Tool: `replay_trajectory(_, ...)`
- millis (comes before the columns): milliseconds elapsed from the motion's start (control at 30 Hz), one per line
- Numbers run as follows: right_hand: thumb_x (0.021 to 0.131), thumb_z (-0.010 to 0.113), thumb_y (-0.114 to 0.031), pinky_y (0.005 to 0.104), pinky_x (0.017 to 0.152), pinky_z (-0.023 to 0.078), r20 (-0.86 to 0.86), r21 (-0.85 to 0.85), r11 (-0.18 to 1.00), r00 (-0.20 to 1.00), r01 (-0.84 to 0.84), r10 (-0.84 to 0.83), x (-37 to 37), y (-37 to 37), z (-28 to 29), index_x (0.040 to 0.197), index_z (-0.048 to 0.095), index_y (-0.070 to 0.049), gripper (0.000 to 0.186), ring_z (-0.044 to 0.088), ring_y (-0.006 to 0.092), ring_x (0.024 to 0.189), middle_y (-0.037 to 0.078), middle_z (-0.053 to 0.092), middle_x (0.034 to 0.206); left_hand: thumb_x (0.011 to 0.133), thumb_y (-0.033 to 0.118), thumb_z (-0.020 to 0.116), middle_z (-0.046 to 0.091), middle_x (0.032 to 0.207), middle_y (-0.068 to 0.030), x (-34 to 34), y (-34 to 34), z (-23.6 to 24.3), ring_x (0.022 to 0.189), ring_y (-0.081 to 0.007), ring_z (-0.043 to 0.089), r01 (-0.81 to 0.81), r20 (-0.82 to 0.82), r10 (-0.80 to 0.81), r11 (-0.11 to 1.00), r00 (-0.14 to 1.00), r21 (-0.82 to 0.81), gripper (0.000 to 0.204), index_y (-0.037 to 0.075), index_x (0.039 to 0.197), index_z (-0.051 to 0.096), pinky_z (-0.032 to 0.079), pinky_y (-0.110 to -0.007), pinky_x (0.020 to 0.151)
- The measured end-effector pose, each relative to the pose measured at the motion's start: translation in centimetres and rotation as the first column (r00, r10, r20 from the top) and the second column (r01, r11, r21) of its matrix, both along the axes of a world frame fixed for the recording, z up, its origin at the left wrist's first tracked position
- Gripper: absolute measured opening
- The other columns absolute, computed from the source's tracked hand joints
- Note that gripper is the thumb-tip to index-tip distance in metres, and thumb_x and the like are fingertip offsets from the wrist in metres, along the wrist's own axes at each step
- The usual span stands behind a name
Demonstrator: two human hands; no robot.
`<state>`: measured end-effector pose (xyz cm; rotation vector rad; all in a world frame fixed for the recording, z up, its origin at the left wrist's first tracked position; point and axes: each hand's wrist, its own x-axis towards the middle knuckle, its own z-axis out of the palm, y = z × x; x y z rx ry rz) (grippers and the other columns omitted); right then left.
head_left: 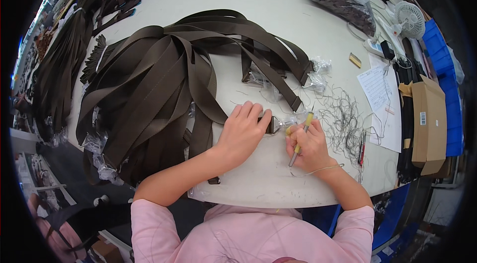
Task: The person sits at a workbench and uses a yellow-handled awl to stitch a metal buckle onto the end of a brown fabric strap. They repeatedly pierce the fabric and pull a thread through to secure the hardware. The person handles multiple straps, moving finished ones aside and picking up new ones from a pile on the table.
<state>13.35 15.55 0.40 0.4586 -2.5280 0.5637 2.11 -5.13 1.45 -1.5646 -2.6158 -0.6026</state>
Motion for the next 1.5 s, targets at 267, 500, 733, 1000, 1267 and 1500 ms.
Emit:
replay_trajectory(267, 0.073, 0.072, 0.002, 0.0402, 0.080, 0.044, 0.028, 0.063, 0.994, 0.995, 0.089, -0.091, -0.4, 0.0, -1.1, 0.089, 0.055, -0.003, 0.023, 0.057, 0.0283, 0.075, 0.010, 0.063, 0.084, 0.085, -0.007, 0.066, 0.055, 0.127, -0.0142, -1.1, 0.7, -2.6, 0.103, -0.0256, 0.058, 0.049, 0.252, -0.130, 0.951, 0.959, 0.305, 0.050, 0.003, 0.134, 0.057, 0.052, -0.036, 0.092)
replay_trajectory(500, 0.075, 0.074, 0.001, 0.0415, 0.083, 0.043, -0.077, 0.039, 0.996, 0.994, 0.083, -0.080, -1.7, 0.0, 0.0, 0.087, 0.054, -0.007, 0.025, 0.061, 0.0257, 0.082, 0.007, 0.066, 0.088, 0.084, 0.002, 0.078, 0.054, 0.117, -0.0103, -1.7, 0.2, -1.2, 0.098, -0.0219, 0.061, 0.012, 0.547, -0.192, 0.949, 0.815, 0.316, 0.036, 0.003, 0.115, 0.058, 0.054, -0.035, 0.086)
replay_trajectory(733, 0.087, 0.072, -0.006, 0.0435, 0.095, 0.044, -0.196, -0.009, 0.997, 0.978, 0.074, -0.075, -4.0, 0.7, 0.5, 0.104, 0.062, -0.006, 0.020, 0.062, 0.0262, 0.084, 0.006, 0.068, 0.096, 0.086, 0.005, 0.080, 0.058, 0.108, -0.0079, -1.3, 1.7, -1.8, 0.093, -0.0206, 0.065, -0.028, 0.486, -0.126, 0.954, 0.865, 0.297, 0.019, 0.002, 0.096, 0.064, 0.054, -0.035, 0.080)
replay_trajectory(1000, 0.115, 0.031, -0.046, 0.0329, 0.077, 0.049, 0.009, -0.675, 0.734, 0.996, 0.071, -0.088, -2.5, 1.9, 2.9, 0.113, 0.063, 0.001, 0.057, 0.061, 0.0190, 0.083, 0.011, 0.063, 0.099, 0.097, 0.005, 0.070, 0.063, 0.100, -0.0104, -3.2, 0.7, -1.7, 0.083, -0.0204, 0.068, -0.060, 0.690, -0.139, 0.965, 0.710, 0.257, 0.008, -0.002, 0.096, 0.066, 0.055, -0.033, 0.078)
replay_trajectory(1267, 0.116, 0.037, -0.034, 0.0259, 0.058, 0.043, 0.511, -0.774, 0.482, 0.855, 0.410, 0.093, -2.9, -1.5, 0.1, 0.074, 0.063, 0.000, 0.059, 0.055, 0.0104, 0.059, 0.005, 0.064, 0.073, 0.098, 0.006, 0.068, 0.065, 0.097, -0.0111, -3.6, 0.8, -1.9, 0.082, -0.0209, 0.069, -0.088, 0.719, -0.145, 0.957, 0.680, 0.276, 0.010, -0.004, 0.097, 0.065, 0.055, -0.033, 0.078)
replay_trajectory(1500, 0.113, 0.047, -0.023, 0.0298, 0.060, 0.044, 0.454, -0.692, 0.622, 0.891, 0.367, -0.020, -3.4, -2.2, -0.8, 0.073, 0.064, 0.002, 0.050, 0.055, 0.0119, 0.062, 0.006, 0.063, 0.070, 0.097, 0.006, 0.068, 0.066, 0.095, -0.0117, -3.3, 0.7, -2.2, 0.080, -0.0215, 0.069, -0.117, 0.703, -0.128, 0.950, 0.699, 0.289, 0.010, -0.004, 0.096, 0.066, 0.055, -0.032, 0.076)
